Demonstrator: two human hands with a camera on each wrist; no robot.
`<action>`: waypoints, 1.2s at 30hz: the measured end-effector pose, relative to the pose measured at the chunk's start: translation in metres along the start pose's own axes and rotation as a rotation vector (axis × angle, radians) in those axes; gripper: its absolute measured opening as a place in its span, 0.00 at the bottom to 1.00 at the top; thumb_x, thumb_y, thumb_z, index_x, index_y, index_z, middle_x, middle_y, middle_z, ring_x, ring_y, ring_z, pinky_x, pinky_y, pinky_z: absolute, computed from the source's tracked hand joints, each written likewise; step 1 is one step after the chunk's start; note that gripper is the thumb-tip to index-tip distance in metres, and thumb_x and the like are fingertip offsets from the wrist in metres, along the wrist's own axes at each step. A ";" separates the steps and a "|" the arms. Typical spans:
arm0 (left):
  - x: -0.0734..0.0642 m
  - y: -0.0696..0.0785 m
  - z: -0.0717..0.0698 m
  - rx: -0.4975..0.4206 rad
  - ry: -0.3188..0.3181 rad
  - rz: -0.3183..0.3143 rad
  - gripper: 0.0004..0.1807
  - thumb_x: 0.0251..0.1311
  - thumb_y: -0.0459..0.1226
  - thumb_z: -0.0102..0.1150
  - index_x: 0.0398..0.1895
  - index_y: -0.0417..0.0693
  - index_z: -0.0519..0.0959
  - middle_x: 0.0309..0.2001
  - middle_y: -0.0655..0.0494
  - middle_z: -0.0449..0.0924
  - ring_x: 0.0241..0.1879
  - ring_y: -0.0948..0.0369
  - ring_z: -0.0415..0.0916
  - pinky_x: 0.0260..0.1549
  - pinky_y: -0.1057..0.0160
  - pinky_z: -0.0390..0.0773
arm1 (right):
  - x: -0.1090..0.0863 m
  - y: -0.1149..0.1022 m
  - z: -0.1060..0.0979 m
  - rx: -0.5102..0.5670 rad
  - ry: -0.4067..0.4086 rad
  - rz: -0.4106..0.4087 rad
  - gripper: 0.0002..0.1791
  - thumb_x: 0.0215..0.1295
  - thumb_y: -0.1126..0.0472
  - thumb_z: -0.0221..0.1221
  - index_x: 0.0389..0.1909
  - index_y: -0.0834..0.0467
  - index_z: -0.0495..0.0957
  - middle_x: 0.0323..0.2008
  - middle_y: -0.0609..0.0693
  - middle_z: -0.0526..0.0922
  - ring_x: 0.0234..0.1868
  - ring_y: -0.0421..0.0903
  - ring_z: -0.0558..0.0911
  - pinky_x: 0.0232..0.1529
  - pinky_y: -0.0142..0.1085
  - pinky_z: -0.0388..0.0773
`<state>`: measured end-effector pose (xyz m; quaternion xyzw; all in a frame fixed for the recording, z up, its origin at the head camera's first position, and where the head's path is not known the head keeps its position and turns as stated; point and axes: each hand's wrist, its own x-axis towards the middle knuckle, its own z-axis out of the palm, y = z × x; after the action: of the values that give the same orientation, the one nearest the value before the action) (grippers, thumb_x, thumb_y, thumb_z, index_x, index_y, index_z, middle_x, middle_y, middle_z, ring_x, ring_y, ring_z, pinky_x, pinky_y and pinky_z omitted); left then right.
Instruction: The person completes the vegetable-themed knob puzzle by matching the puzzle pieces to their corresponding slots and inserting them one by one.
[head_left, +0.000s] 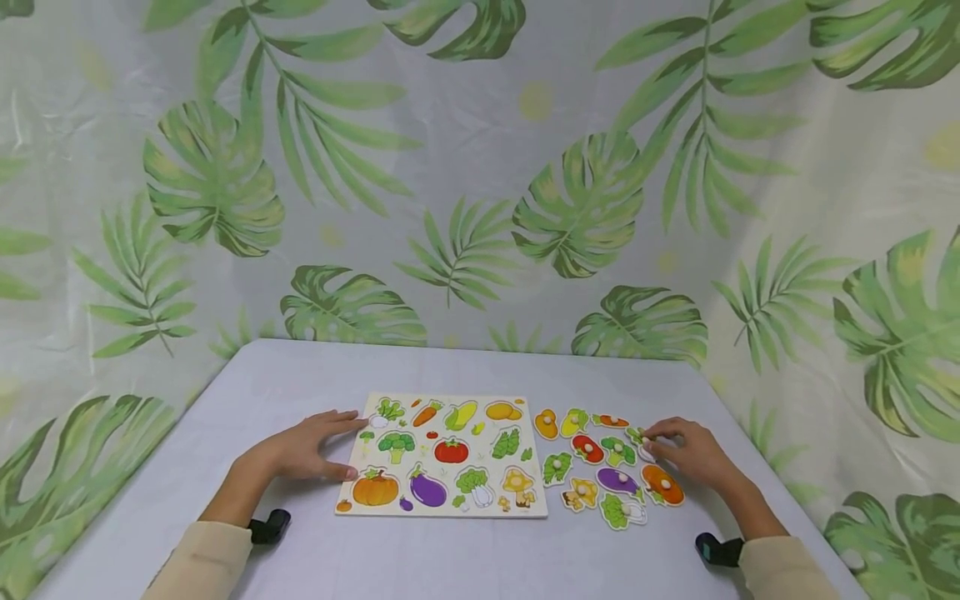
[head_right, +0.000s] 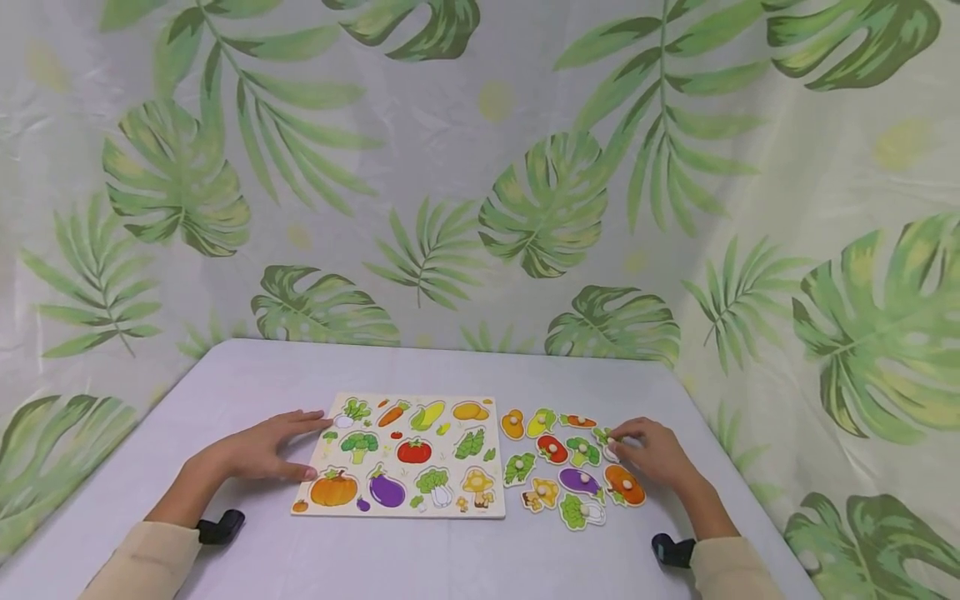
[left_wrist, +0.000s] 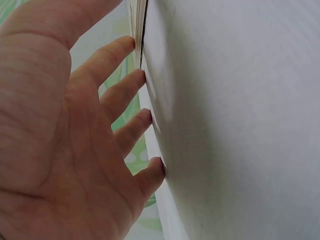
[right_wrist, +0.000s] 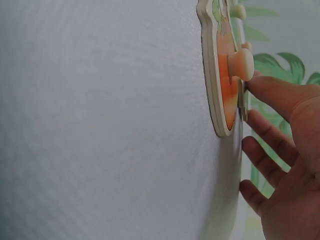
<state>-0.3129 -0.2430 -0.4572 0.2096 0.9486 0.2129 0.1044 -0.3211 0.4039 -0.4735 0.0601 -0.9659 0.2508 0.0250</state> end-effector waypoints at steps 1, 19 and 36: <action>0.000 0.000 0.000 0.003 0.003 0.003 0.50 0.53 0.63 0.71 0.78 0.57 0.67 0.80 0.44 0.58 0.79 0.32 0.47 0.70 0.22 0.50 | 0.001 -0.001 -0.001 -0.001 0.003 -0.005 0.16 0.70 0.49 0.65 0.51 0.54 0.87 0.58 0.62 0.82 0.60 0.66 0.77 0.61 0.69 0.73; 0.001 -0.004 0.000 0.014 0.009 0.016 0.50 0.52 0.63 0.71 0.77 0.58 0.67 0.80 0.44 0.58 0.78 0.33 0.50 0.70 0.23 0.53 | 0.018 -0.047 -0.005 0.023 0.020 -0.075 0.17 0.69 0.48 0.66 0.51 0.54 0.88 0.47 0.52 0.85 0.46 0.49 0.77 0.36 0.33 0.76; 0.002 0.000 -0.001 0.011 0.001 -0.012 0.50 0.49 0.63 0.73 0.77 0.60 0.68 0.80 0.45 0.59 0.78 0.35 0.52 0.70 0.24 0.55 | 0.049 -0.110 0.020 0.059 0.028 -0.220 0.12 0.70 0.52 0.66 0.48 0.53 0.89 0.42 0.47 0.86 0.43 0.46 0.77 0.40 0.36 0.77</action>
<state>-0.3144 -0.2423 -0.4566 0.2044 0.9510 0.2072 0.1043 -0.3556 0.2932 -0.4343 0.1629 -0.9451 0.2758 0.0640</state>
